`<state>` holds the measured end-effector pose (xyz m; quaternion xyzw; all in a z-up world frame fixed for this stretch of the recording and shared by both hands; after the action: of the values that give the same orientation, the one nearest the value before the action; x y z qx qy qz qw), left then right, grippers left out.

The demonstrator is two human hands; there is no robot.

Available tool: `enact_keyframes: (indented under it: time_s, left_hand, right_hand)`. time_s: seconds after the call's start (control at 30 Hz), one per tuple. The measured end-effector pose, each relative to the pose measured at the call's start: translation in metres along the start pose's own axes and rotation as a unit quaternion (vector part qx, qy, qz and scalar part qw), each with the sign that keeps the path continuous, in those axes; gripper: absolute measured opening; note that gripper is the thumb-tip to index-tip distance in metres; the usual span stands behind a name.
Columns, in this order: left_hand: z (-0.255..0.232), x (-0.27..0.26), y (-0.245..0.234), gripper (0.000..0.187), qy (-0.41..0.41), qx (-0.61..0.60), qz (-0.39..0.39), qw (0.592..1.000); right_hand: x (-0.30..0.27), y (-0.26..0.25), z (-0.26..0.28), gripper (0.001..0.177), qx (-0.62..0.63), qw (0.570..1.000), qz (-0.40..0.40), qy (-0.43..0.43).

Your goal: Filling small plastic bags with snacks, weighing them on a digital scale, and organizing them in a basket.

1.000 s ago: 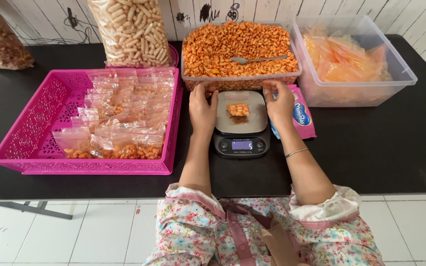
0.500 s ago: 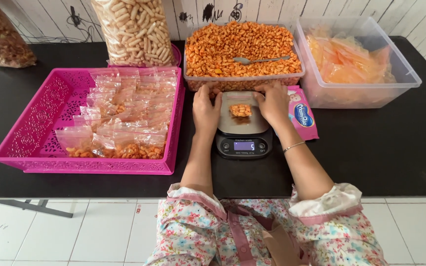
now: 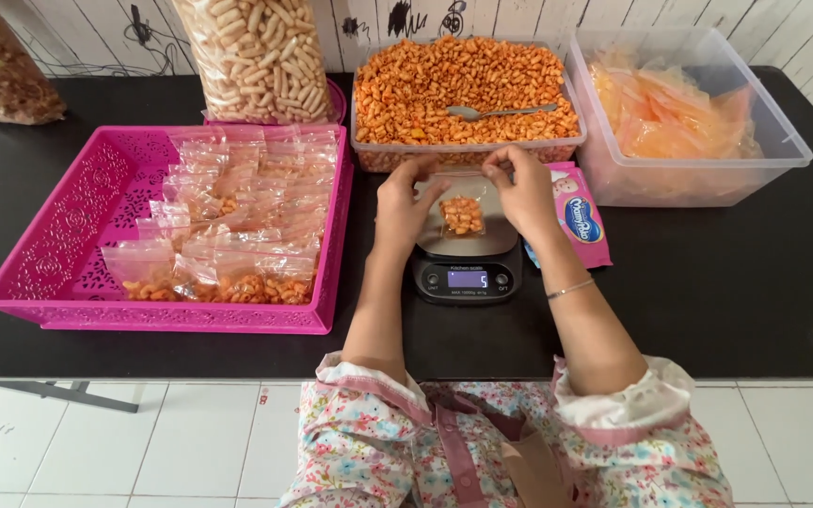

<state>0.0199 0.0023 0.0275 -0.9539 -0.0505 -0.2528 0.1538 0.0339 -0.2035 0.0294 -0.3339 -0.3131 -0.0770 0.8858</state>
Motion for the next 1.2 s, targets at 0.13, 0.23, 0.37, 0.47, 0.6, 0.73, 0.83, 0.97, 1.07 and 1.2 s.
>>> enact_keyframes:
  time_s: [0.13,0.23,0.37,0.47,0.6,0.73,0.83,0.97,1.07,1.2]
  left_hand:
    - [-0.004,0.005,0.003,0.021,-0.020,-0.004,0.019,1.000]
    - [-0.012,0.005,0.001,0.016,-0.028,-0.019,0.015,0.999]
    - [-0.023,0.003,0.002,0.013,-0.015,-0.047,0.027,0.998]
    - [-0.028,0.003,0.001,0.014,-0.010,-0.045,0.029,0.999]
    - [-0.029,0.002,-0.008,0.017,-0.028,-0.049,0.022,0.998]
    - [-0.029,0.002,-0.009,0.016,-0.037,-0.057,0.018,0.998]
    - [-0.027,0.004,-0.008,0.015,-0.040,-0.043,0.016,0.998]
    - [-0.030,0.004,-0.010,0.018,-0.030,-0.031,0.007,0.999]
    - [-0.035,0.004,-0.018,0.017,-0.021,-0.047,-0.013,0.999]
    - [-0.056,0.006,-0.042,0.012,-0.024,-0.121,-0.026,0.992]
  right_hand:
    - [0.000,-0.012,0.026,0.003,0.026,1.000,-0.013,-0.004]
    - [0.000,-0.018,0.037,0.005,0.034,0.999,-0.015,-0.014]
    - [0.001,-0.017,0.055,0.017,0.087,0.996,0.008,-0.029]
    - [0.001,-0.018,0.059,0.014,0.096,0.995,0.023,-0.025]
    - [-0.002,-0.027,0.051,0.015,0.109,0.993,0.037,-0.013]
    - [-0.007,-0.039,0.043,0.013,0.122,0.992,0.031,0.011]
    - [-0.010,-0.042,0.042,0.013,0.164,0.985,0.030,0.032]
    - [-0.008,-0.041,0.039,0.015,0.177,0.983,0.031,0.030]
    - [-0.004,-0.039,0.042,0.015,0.200,0.979,0.032,0.032]
    - [0.013,-0.039,0.053,0.017,0.225,0.973,0.041,0.004]
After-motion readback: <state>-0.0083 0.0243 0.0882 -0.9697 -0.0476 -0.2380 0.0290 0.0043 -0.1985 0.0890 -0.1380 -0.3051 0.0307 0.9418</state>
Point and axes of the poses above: each hand's wrist, its own x-axis towards the middle knuckle, its own y-axis out of the palm, z = x × y, the point moved 3 cm from there along x, towards the middle knuckle, and after that the axes turned 7 degrees about -y, right-handed, at the moved point
